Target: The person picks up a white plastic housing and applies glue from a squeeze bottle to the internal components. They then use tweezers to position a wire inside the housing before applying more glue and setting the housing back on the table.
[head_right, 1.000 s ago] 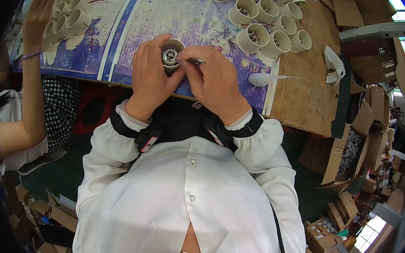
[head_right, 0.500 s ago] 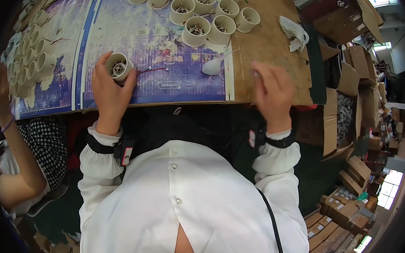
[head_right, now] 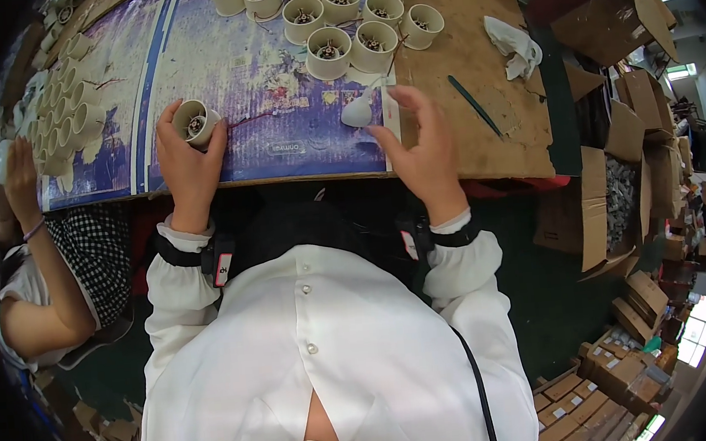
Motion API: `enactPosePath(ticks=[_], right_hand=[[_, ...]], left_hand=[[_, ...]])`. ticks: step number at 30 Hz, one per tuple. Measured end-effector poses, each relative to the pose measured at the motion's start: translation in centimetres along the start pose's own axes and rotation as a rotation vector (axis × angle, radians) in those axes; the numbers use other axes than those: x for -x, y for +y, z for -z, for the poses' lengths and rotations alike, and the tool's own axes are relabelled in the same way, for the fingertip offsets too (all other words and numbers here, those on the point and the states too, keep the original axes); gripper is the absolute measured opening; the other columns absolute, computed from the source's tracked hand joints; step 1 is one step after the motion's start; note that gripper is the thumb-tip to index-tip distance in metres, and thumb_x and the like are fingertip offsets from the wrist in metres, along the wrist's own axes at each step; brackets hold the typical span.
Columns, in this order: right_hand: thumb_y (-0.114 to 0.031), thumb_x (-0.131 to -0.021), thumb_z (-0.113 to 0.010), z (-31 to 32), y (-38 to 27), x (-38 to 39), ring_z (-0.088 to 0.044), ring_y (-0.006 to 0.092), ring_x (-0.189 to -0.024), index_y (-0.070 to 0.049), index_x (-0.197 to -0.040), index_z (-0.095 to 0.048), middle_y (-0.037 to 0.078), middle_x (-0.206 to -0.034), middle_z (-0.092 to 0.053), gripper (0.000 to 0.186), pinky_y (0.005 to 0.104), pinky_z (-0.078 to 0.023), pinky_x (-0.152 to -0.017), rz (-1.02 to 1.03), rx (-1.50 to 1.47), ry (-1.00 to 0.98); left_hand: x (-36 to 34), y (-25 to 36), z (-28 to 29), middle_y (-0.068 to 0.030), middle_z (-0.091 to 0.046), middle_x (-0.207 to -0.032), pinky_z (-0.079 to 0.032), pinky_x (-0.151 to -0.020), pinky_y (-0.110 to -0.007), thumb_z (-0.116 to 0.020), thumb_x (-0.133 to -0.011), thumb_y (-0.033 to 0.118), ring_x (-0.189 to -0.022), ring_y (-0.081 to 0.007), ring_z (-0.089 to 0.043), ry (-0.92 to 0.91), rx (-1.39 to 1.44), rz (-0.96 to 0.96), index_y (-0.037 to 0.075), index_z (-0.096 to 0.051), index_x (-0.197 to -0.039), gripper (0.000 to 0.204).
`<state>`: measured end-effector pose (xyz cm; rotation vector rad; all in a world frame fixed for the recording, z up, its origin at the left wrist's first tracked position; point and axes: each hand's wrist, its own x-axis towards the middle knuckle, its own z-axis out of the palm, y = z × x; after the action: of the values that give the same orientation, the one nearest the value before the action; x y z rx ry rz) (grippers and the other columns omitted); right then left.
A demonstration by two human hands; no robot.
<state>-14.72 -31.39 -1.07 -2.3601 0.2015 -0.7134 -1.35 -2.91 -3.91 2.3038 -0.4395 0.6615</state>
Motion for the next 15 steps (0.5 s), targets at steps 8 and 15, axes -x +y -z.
enactPosePath(ticks=[8, 15], right_hand=[[-0.006, -0.088, -0.073, -3.0, -1.3, -0.1, -0.065, 0.0195, -0.101, -0.002, -0.117, -0.06, 0.011, -0.112, -0.068, 0.032, 0.0306, -0.051, -0.087, -0.122, -0.182, -0.178], [-0.005, -0.088, -0.071, -3.7, -3.6, -0.7, -0.065, 0.0206, -0.096, -0.002, -0.114, -0.064, 0.011, -0.105, -0.068, 0.027, 0.0302, -0.051, -0.083, 0.058, -0.234, -0.183]], left_hand=[[-0.3, 0.4, 0.0, -0.0176, -0.062, -0.11, -0.045, -0.089, -0.045, -0.082, -0.076, 0.023, -0.103, -0.0366, -0.057, -0.013, -0.025, -0.006, 0.002, -0.049, -0.127, 0.065], [-0.2, 0.4, 0.1, -0.0154, -0.062, -0.11, -0.044, -0.091, -0.045, -0.081, -0.075, 0.026, -0.103, -0.0347, -0.057, -0.036, 0.028, -0.002, 0.002, -0.047, -0.128, 0.068]])
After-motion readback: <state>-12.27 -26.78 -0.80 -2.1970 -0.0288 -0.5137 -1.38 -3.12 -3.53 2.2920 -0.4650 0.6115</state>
